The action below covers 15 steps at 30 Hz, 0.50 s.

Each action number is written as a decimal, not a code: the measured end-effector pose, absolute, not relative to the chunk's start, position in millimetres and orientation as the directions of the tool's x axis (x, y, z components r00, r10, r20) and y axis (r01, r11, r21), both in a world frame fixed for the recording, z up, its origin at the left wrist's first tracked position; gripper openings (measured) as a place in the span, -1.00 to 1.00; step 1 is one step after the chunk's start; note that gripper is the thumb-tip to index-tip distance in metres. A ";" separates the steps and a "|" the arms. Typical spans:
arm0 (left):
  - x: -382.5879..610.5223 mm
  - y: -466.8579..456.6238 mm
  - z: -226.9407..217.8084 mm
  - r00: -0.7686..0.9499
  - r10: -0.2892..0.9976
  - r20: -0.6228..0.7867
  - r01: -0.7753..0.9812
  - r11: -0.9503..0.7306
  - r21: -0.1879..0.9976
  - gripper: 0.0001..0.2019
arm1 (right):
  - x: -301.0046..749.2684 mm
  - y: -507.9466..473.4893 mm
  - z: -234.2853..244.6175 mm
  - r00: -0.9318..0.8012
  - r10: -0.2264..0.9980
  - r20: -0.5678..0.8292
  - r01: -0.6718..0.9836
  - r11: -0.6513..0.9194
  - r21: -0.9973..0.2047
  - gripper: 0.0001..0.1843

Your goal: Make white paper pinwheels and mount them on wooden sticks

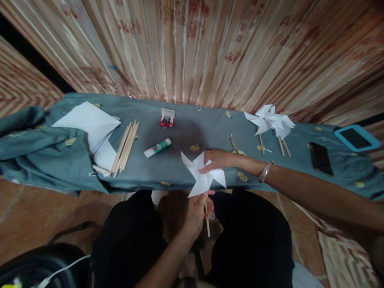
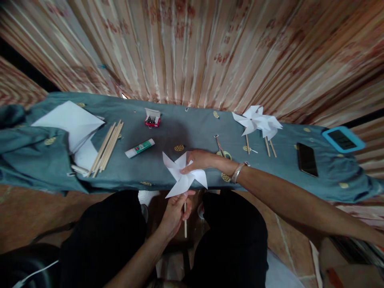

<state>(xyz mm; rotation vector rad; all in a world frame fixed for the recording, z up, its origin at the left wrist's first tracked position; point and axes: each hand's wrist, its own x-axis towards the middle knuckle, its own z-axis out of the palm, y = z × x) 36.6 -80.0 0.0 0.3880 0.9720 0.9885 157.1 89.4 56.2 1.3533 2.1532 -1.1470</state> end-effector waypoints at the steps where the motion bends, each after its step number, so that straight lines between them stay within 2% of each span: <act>1: 36.0 -79.2 1.1 0.201 0.836 -0.510 -0.523 0.532 0.666 -0.48 | 159.0 87.9 57.2 -0.471 0.589 -0.657 0.869 0.182 -0.460 -0.46; 5: 34.8 -75.5 4.1 0.227 0.830 -0.510 -0.530 0.544 0.650 -0.48 | 169.0 79.0 61.3 -0.378 0.667 -0.642 0.860 -0.004 -0.510 -0.41; 9: 32.5 -71.5 9.9 0.242 0.833 -0.497 -0.555 0.539 0.634 -0.49 | 181.2 67.5 60.3 -0.357 0.726 -0.588 0.730 -0.176 -0.660 -0.32; 12: 29.0 -67.0 18.7 0.235 0.849 -0.473 -0.564 0.516 0.645 -0.49 | 188.4 57.2 55.3 -0.261 0.841 -0.474 0.535 -0.282 -0.796 -0.29; 15: 24.4 -60.1 30.7 0.199 0.880 -0.432 -0.561 0.463 0.686 -0.52 | 190.3 44.3 48.6 -0.042 0.941 -0.336 0.246 -0.316 -0.916 -0.29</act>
